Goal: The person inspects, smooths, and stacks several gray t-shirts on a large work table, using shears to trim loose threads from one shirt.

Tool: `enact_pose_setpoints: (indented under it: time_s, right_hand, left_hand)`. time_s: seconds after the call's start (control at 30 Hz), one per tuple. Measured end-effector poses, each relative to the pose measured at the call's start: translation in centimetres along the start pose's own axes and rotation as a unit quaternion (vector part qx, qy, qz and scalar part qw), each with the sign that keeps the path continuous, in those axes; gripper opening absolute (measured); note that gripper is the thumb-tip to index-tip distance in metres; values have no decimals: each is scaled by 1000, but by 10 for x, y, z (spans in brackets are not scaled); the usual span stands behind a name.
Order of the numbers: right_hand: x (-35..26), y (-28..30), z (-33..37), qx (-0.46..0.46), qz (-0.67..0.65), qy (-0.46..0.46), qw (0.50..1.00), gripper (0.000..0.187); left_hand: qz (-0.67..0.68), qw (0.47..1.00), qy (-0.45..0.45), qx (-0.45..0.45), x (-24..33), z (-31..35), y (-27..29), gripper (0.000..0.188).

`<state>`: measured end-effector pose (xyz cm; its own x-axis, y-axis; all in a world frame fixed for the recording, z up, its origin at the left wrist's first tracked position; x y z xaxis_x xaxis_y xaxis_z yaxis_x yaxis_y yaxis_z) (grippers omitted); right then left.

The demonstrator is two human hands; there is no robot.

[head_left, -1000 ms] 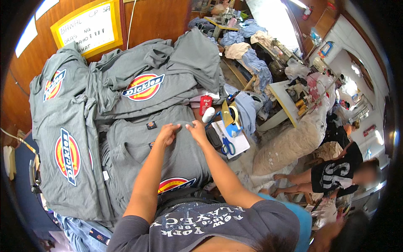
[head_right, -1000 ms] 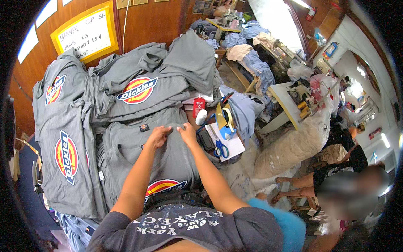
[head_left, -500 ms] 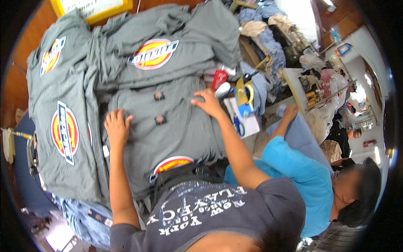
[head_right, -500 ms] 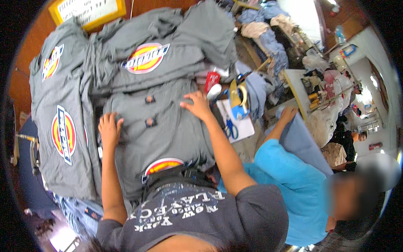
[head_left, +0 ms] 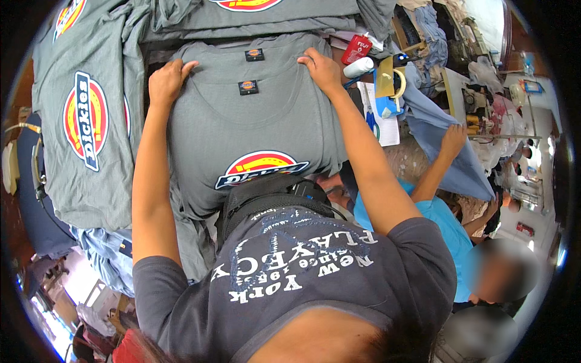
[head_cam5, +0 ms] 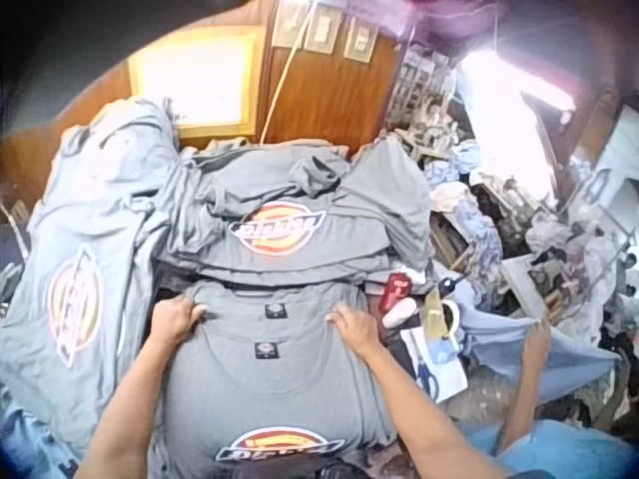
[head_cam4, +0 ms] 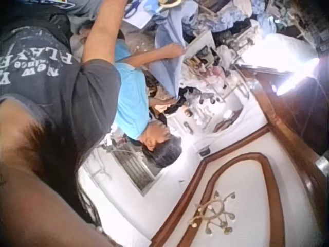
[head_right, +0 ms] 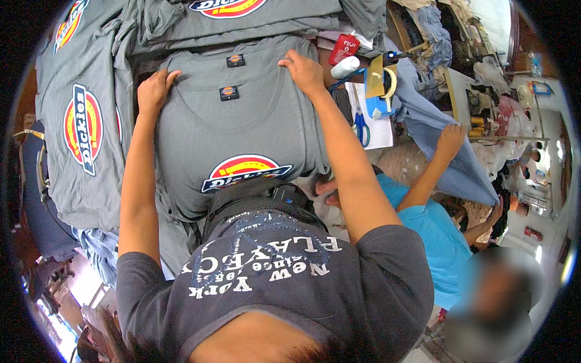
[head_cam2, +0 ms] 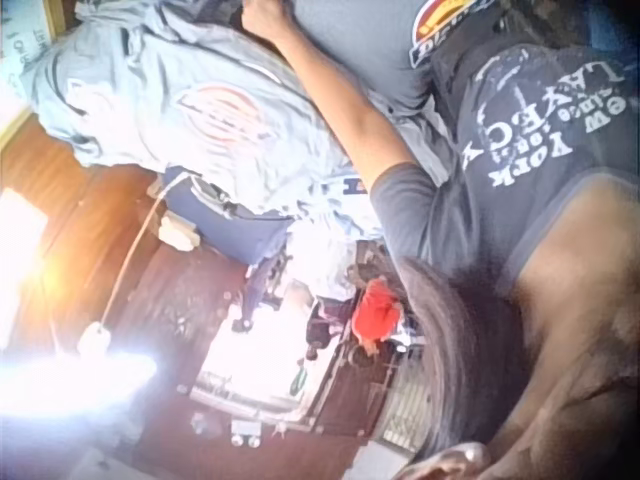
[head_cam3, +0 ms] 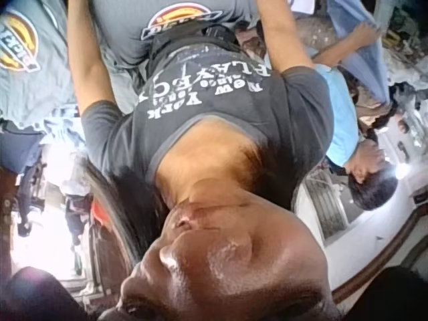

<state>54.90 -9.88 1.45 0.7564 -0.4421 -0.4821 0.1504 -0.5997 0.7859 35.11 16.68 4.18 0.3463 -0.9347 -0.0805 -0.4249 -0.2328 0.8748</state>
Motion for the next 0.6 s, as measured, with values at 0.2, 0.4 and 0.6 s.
enact_pose_setpoints:
  time_s: [0.2, 0.4, 0.6]
  right_hand:
    - [1, 7, -6, 27, 17, 16, 999, 38]
    - [7, -4, -25, 14, 111, -25, 993, 36]
    - [-7, 10, -8, 56, 75, 28, 995, 44]
  left_hand:
    - [10, 1000, -12, -9, -6, -1, -6, 46]
    - [-27, 999, 26, 7, -14, 1, -6, 46]
    - [-49, 995, 80, -29, -2, 11, 21, 34]
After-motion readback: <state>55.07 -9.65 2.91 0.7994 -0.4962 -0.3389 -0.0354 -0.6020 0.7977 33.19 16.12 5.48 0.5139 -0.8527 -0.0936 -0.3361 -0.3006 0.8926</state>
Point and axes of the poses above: each hand's wrist, its own z-axis away from the middle knuckle, its own y-axis out of the back of the hand, x = y × z, the point moved 6 cm from there along -z, towards the middle knuckle, and after that the axes turned 7 degrees about -z, right-handed, at the moved point
